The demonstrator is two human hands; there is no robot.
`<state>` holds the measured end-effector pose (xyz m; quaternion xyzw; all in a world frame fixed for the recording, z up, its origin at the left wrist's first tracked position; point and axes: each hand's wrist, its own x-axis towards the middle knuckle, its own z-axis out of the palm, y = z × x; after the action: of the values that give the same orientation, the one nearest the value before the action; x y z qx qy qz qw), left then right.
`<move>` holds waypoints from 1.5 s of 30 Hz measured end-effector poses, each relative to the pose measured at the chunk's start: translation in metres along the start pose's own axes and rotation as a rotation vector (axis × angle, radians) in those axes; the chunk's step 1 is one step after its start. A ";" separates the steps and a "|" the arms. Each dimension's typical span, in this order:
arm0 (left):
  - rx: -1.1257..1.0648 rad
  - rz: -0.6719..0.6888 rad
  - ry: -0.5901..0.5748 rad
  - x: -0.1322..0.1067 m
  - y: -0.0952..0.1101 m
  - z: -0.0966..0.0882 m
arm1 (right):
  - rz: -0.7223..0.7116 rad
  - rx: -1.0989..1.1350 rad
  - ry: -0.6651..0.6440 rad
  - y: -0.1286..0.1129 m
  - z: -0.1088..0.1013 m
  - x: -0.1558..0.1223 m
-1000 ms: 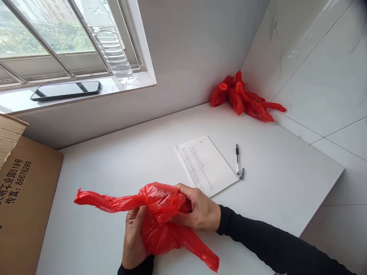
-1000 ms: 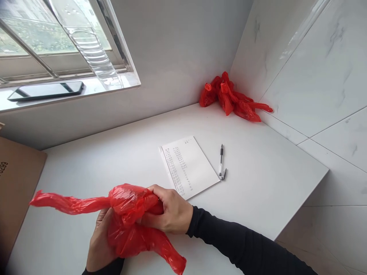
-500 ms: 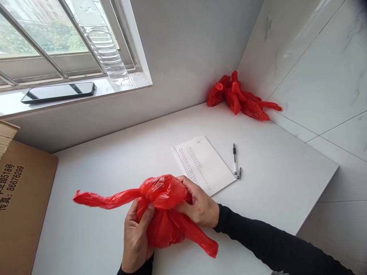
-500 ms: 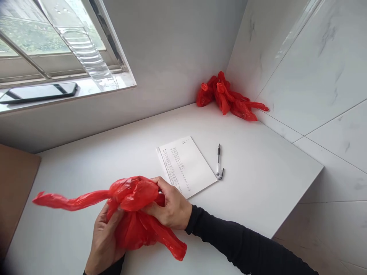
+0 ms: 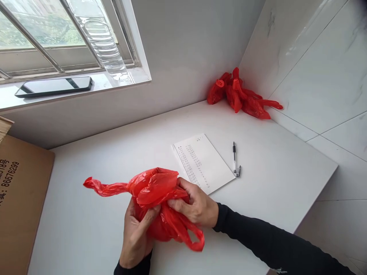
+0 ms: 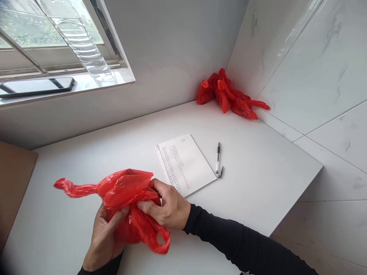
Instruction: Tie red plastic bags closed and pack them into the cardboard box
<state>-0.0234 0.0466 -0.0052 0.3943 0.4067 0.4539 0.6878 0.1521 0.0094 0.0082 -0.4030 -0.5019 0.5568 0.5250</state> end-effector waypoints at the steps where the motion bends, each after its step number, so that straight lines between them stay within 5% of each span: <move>1: -0.010 0.003 0.026 0.000 0.001 0.002 | 0.010 0.026 -0.020 -0.001 -0.001 0.000; 17: -0.017 -0.028 0.025 -0.006 0.002 0.007 | 0.058 0.189 0.047 0.006 0.000 -0.002; 27: 0.155 -0.073 -0.199 -0.005 -0.003 0.002 | 0.003 0.129 0.217 0.008 -0.006 0.000; 33: 0.070 -0.040 -0.069 -0.003 -0.006 -0.002 | 0.031 0.105 0.017 0.001 -0.003 0.002; 41: 0.101 -0.054 -0.153 -0.008 0.001 0.010 | -0.036 0.056 0.218 0.010 -0.008 0.002; 45: 0.082 -0.051 -0.117 -0.004 0.000 0.007 | 0.022 0.136 0.059 0.004 -0.010 0.004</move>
<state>-0.0183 0.0418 -0.0017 0.4376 0.3938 0.3955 0.7050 0.1607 0.0150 0.0028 -0.3882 -0.4427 0.5831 0.5598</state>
